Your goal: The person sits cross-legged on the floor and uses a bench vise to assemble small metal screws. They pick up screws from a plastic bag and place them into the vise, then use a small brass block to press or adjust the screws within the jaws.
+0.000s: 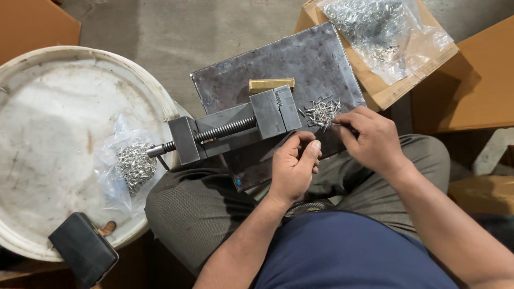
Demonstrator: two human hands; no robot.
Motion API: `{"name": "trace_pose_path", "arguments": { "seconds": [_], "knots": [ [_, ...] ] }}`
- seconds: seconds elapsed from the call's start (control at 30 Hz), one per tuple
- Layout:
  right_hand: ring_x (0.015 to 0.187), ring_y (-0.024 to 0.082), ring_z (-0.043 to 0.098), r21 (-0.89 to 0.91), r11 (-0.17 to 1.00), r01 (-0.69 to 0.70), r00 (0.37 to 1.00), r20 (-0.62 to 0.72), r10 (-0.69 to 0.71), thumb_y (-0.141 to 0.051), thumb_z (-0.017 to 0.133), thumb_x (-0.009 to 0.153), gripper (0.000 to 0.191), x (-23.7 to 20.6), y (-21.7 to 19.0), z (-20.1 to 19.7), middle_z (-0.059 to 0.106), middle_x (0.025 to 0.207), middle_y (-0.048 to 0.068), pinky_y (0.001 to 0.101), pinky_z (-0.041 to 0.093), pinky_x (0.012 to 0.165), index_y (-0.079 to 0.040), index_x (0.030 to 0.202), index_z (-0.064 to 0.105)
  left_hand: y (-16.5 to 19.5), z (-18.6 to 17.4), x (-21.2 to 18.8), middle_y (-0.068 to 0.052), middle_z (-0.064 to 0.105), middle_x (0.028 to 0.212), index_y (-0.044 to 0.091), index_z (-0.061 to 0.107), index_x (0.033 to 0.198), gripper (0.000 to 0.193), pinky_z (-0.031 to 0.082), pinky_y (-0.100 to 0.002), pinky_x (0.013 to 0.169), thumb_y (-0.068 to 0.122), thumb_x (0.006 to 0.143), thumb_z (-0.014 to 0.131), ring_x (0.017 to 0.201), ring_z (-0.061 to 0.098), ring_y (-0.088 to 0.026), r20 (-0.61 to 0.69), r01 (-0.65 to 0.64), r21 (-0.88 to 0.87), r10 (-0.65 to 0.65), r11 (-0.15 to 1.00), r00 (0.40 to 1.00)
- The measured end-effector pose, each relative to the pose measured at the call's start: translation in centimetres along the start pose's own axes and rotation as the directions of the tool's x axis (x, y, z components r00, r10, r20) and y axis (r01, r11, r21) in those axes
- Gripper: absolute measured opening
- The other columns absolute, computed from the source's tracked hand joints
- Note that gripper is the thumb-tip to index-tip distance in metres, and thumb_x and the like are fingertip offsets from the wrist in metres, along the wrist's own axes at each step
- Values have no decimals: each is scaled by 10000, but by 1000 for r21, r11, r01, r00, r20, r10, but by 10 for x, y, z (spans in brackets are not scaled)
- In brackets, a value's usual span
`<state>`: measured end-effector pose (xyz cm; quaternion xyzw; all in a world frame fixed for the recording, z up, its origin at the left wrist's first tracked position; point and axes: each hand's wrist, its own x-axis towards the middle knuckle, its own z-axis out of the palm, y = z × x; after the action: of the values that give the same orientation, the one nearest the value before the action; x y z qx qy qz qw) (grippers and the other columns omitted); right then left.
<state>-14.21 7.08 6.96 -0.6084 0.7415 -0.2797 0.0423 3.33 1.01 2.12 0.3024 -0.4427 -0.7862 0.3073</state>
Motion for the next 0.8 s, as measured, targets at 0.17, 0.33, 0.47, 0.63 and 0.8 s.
{"name": "trace_pose_path", "arguments": {
  "seconds": [0.17,0.33,0.47,0.63,0.8],
  "knots": [
    [794,270,680,-94,994,54,998,-3,-55,-141,804,878,97,6,-5,5,676,877,58,369,539,686,-103,951,752,-1,-3,0,-15,657,868,-6,648,1150,231,533,-222,609,184,1018,645,706,590,-53,17,-4,14,3,1000,1000],
    [801,277,677,-139,989,45,998,54,-38,-137,802,887,99,10,-3,7,670,883,63,372,530,686,-100,949,733,-1,-3,1,-15,651,860,-13,647,1167,250,529,-224,604,187,1018,647,701,582,-53,19,12,-5,-12,1000,1000],
    [711,211,657,122,978,-171,979,132,154,-121,765,898,140,12,2,4,671,884,72,324,524,655,-61,1017,721,1,-2,0,3,648,847,-19,641,1179,276,522,-224,603,194,1004,670,681,576,-47,23,-10,49,9,999,1000],
    [760,162,657,223,965,-135,989,80,120,-110,754,936,138,9,5,4,691,907,86,291,510,690,-21,1028,703,8,0,-2,9,676,847,-30,641,1239,335,518,-227,654,187,993,707,713,593,-46,27,-137,269,135,953,990],
    [798,123,626,363,924,-124,992,80,101,-92,747,948,130,4,7,8,681,932,58,270,504,722,-18,1031,679,18,3,-2,-13,676,831,-12,598,1345,419,522,-239,656,204,995,680,696,617,-67,34,-142,298,138,944,990]
  ]
}}
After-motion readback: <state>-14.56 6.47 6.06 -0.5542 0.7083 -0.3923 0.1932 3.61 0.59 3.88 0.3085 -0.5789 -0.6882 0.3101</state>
